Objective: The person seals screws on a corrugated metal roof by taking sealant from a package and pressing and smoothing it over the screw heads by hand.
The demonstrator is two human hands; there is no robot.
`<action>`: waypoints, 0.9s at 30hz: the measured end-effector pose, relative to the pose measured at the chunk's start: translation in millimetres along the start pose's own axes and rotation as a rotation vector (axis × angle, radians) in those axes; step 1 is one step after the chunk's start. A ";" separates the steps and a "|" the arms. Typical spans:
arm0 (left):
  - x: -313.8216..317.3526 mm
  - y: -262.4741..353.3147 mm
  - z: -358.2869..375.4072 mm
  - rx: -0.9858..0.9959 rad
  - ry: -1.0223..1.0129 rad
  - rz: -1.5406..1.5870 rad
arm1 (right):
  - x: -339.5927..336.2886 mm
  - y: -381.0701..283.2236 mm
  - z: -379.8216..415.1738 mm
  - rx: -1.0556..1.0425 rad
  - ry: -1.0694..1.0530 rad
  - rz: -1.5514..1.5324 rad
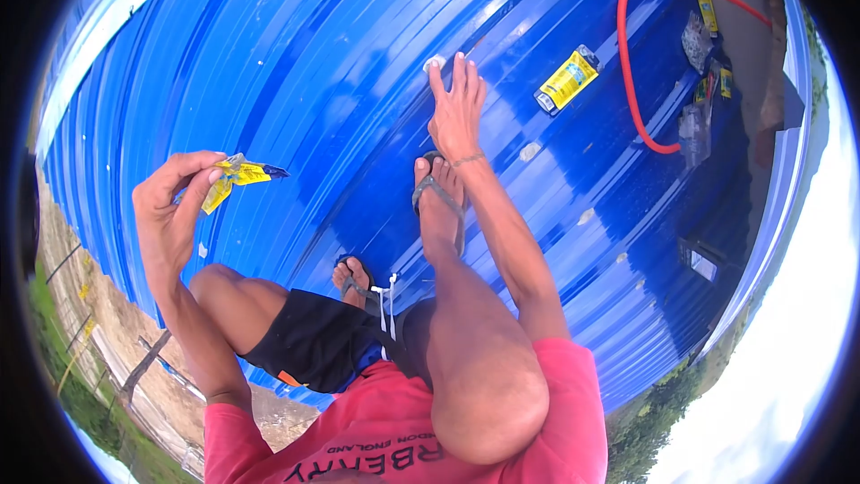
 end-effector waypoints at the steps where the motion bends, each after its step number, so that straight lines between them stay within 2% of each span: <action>1: -0.9 -0.9 0.3 -0.002 0.002 -0.004 | -1.6 -0.5 3.6 0.002 0.000 0.003; 13: 0.5 -2.2 0.2 0.015 0.045 0.003 | -8.0 -3.7 9.7 0.000 -0.002 0.059; 21: 2.7 -1.5 -1.9 0.021 0.039 -0.018 | -3.2 -9.4 -14.0 -0.113 0.001 0.155; 27: -4.2 -16.7 -0.7 -0.082 0.031 0.009 | 3.7 5.2 7.4 -0.139 -0.040 0.271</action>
Point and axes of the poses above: each hand's wrist, its own z-axis away from the middle knuckle, its own x-axis out of the palm, y = z × x, the point moved 6 cm from there along -z, towards the middle knuckle, and after that the axes turned 1 degree about x, right-handed, at the moved point
